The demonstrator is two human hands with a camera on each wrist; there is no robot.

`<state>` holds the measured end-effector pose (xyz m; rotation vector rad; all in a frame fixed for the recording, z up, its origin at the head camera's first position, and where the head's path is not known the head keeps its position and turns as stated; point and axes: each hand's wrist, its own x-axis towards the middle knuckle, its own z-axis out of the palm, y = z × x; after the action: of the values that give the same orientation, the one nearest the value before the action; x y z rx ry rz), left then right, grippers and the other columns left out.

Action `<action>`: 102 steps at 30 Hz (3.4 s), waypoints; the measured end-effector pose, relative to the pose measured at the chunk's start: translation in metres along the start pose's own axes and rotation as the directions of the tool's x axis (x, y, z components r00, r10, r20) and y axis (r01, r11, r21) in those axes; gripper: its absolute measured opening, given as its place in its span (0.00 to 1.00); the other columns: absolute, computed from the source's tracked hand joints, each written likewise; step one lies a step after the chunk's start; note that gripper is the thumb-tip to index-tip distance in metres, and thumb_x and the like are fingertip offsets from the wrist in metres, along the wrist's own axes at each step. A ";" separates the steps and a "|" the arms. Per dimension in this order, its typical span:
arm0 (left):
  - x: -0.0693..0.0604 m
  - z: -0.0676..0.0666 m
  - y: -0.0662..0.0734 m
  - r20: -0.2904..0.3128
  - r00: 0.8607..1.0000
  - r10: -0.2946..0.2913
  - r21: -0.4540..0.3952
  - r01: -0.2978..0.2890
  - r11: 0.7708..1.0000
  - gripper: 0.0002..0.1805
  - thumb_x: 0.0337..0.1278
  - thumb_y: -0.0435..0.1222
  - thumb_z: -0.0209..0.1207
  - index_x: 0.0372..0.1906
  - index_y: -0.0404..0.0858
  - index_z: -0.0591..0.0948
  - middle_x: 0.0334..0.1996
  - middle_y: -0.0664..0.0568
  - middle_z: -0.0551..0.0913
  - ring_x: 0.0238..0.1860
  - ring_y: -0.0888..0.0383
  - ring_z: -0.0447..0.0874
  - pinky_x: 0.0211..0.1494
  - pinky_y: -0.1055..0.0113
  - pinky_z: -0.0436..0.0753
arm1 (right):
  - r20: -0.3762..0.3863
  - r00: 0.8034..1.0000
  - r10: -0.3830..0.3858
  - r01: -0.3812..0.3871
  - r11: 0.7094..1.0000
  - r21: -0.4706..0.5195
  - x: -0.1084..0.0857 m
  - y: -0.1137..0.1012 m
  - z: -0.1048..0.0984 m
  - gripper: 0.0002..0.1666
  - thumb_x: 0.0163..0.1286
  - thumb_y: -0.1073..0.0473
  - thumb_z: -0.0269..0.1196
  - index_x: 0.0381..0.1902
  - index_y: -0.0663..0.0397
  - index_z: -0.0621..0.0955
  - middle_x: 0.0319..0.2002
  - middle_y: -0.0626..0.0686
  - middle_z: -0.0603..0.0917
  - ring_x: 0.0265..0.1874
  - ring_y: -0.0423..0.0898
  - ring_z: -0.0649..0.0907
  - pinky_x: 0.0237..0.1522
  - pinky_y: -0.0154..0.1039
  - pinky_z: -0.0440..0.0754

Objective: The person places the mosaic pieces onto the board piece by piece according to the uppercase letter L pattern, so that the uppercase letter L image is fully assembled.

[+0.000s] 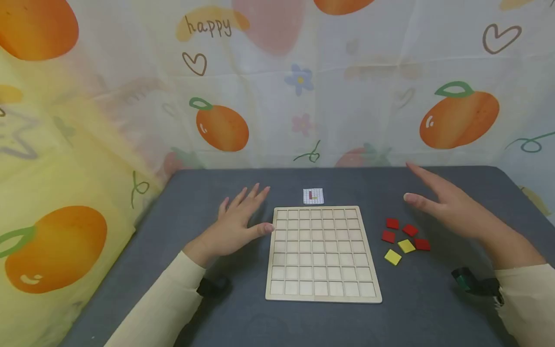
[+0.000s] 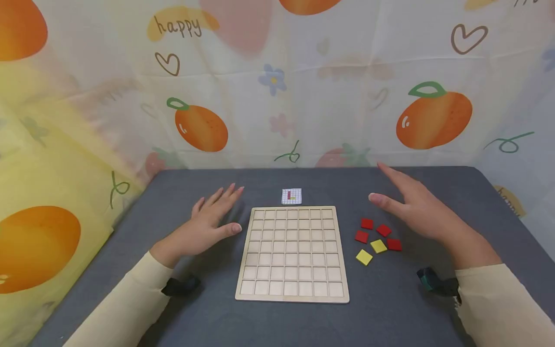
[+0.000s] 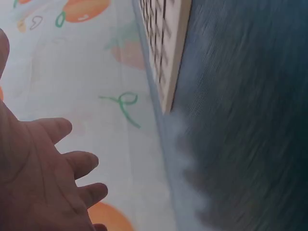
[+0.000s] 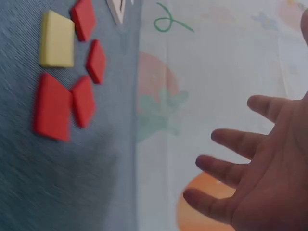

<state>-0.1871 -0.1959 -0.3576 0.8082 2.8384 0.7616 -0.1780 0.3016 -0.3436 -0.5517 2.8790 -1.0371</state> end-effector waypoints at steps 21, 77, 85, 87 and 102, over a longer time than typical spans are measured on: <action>0.002 0.060 -0.025 0.204 0.977 0.068 -0.002 -0.069 0.998 0.63 0.60 0.76 0.64 0.91 0.53 0.53 0.90 0.55 0.37 0.88 0.52 0.33 0.81 0.37 0.36 | -0.023 0.995 0.096 -0.092 0.988 0.120 -0.006 0.047 0.061 0.31 0.84 0.49 0.66 0.75 0.62 0.78 0.66 0.62 0.80 0.61 0.59 0.78 0.54 0.46 0.81; 0.003 0.055 -0.023 0.236 0.968 0.078 0.059 -0.095 0.994 0.62 0.63 0.72 0.65 0.91 0.53 0.50 0.90 0.53 0.36 0.87 0.47 0.30 0.82 0.35 0.34 | -0.060 0.997 -0.050 0.068 0.937 0.343 0.028 -0.062 0.112 0.09 0.76 0.66 0.72 0.51 0.56 0.89 0.44 0.50 0.89 0.40 0.52 0.86 0.40 0.38 0.84; 0.004 0.057 -0.023 0.234 0.970 0.070 0.061 -0.087 0.994 0.62 0.62 0.73 0.65 0.91 0.53 0.50 0.90 0.55 0.36 0.87 0.49 0.29 0.82 0.36 0.34 | -0.023 0.997 -0.070 0.073 0.927 0.368 0.050 -0.082 0.118 0.07 0.78 0.64 0.71 0.52 0.55 0.89 0.46 0.50 0.89 0.44 0.53 0.87 0.45 0.43 0.86; 0.004 0.058 -0.023 0.236 0.969 0.067 0.066 -0.085 0.994 0.62 0.62 0.74 0.64 0.91 0.54 0.50 0.89 0.55 0.36 0.87 0.49 0.29 0.82 0.36 0.34 | -0.017 0.997 -0.069 0.071 0.922 0.380 0.056 -0.085 0.120 0.07 0.78 0.64 0.71 0.51 0.55 0.89 0.46 0.50 0.89 0.44 0.54 0.88 0.47 0.46 0.86; 0.004 0.057 -0.021 0.241 0.969 0.059 0.083 -0.081 0.993 0.62 0.63 0.74 0.63 0.91 0.55 0.49 0.89 0.56 0.35 0.87 0.49 0.29 0.82 0.36 0.34 | 0.092 0.996 -0.005 -0.026 0.942 0.335 0.090 -0.093 0.145 0.03 0.79 0.64 0.69 0.47 0.54 0.88 0.43 0.50 0.88 0.44 0.50 0.87 0.51 0.50 0.83</action>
<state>-0.1881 -0.1836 -0.4176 0.9475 2.6586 0.5045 -0.2116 0.1159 -0.3902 -0.5416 2.5411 -1.4201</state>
